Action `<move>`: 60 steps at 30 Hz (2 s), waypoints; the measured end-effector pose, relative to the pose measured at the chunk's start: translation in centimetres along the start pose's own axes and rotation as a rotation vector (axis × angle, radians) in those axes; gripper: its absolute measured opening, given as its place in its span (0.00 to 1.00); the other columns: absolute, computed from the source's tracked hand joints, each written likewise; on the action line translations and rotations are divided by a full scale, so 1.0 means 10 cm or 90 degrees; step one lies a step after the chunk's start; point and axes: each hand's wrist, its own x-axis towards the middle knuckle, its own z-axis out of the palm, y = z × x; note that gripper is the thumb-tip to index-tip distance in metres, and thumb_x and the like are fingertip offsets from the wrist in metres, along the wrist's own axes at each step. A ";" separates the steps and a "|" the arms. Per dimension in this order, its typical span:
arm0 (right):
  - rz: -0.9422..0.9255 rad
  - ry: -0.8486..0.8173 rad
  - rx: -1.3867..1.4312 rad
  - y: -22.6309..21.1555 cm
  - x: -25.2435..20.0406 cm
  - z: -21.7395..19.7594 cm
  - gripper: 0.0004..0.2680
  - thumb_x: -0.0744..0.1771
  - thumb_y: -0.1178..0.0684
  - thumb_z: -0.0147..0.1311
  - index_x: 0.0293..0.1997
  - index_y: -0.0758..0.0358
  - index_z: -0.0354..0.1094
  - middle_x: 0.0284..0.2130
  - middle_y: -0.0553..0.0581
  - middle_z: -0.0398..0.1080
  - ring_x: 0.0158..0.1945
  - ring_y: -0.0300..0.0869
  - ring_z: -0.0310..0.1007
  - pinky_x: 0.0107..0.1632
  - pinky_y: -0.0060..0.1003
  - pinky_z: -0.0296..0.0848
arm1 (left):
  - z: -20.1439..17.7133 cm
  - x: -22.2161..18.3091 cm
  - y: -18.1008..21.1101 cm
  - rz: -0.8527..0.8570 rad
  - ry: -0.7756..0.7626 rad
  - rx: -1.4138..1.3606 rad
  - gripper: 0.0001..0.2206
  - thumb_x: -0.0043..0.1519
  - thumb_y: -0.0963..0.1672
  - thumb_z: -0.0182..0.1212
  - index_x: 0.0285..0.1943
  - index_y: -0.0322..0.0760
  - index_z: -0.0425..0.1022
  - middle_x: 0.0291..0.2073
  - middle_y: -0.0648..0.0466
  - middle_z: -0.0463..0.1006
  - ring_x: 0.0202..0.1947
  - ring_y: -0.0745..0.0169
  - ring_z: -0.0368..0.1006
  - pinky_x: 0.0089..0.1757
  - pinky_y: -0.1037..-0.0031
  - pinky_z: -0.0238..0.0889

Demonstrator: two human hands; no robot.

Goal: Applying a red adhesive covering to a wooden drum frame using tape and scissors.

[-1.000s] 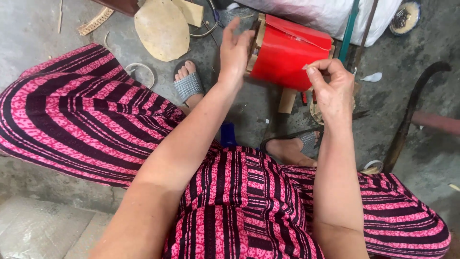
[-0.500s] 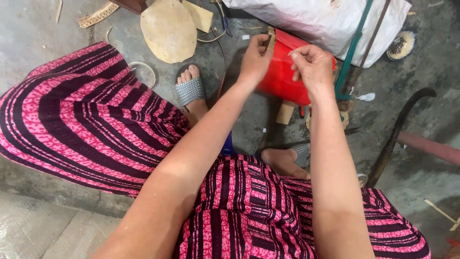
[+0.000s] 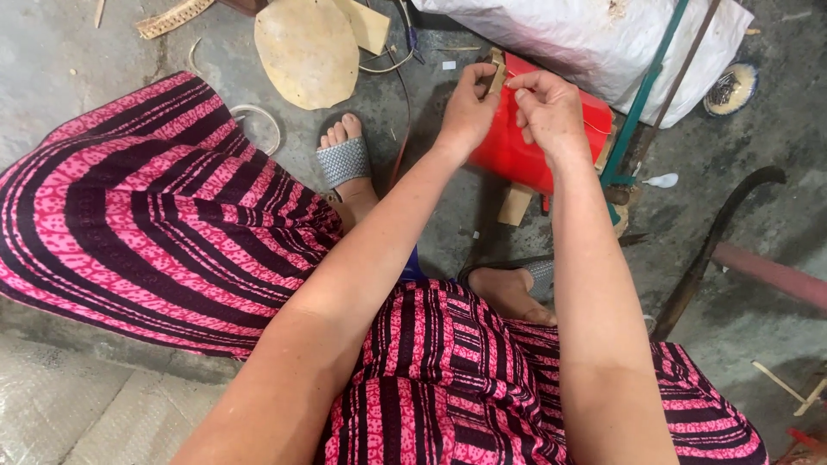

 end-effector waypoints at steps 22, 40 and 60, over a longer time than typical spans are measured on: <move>0.026 0.054 -0.125 -0.05 -0.03 -0.06 0.10 0.72 0.59 0.46 0.48 0.54 0.78 0.16 0.48 0.63 0.16 0.34 0.56 0.19 0.29 0.57 | -0.06 -0.18 0.27 -0.035 -0.015 -0.017 0.14 0.65 0.41 0.54 0.60 0.46 0.67 0.52 0.53 0.78 0.49 0.61 0.75 0.50 0.68 0.72; 0.020 0.071 -0.063 0.04 -0.06 0.01 0.11 0.71 0.60 0.45 0.51 0.54 0.78 0.16 0.47 0.64 0.16 0.32 0.56 0.19 0.26 0.58 | -0.04 -0.13 0.18 -0.039 0.000 -0.008 0.13 0.63 0.41 0.56 0.56 0.50 0.66 0.42 0.54 0.79 0.41 0.63 0.76 0.46 0.69 0.72; 0.138 0.091 0.264 0.11 -0.02 -0.05 0.08 0.68 0.58 0.51 0.48 0.64 0.77 0.17 0.51 0.64 0.18 0.32 0.56 0.19 0.25 0.52 | -0.05 -0.34 0.28 0.163 0.043 0.129 0.09 0.60 0.37 0.53 0.35 0.50 0.68 0.42 0.56 0.71 0.42 0.58 0.70 0.41 0.68 0.67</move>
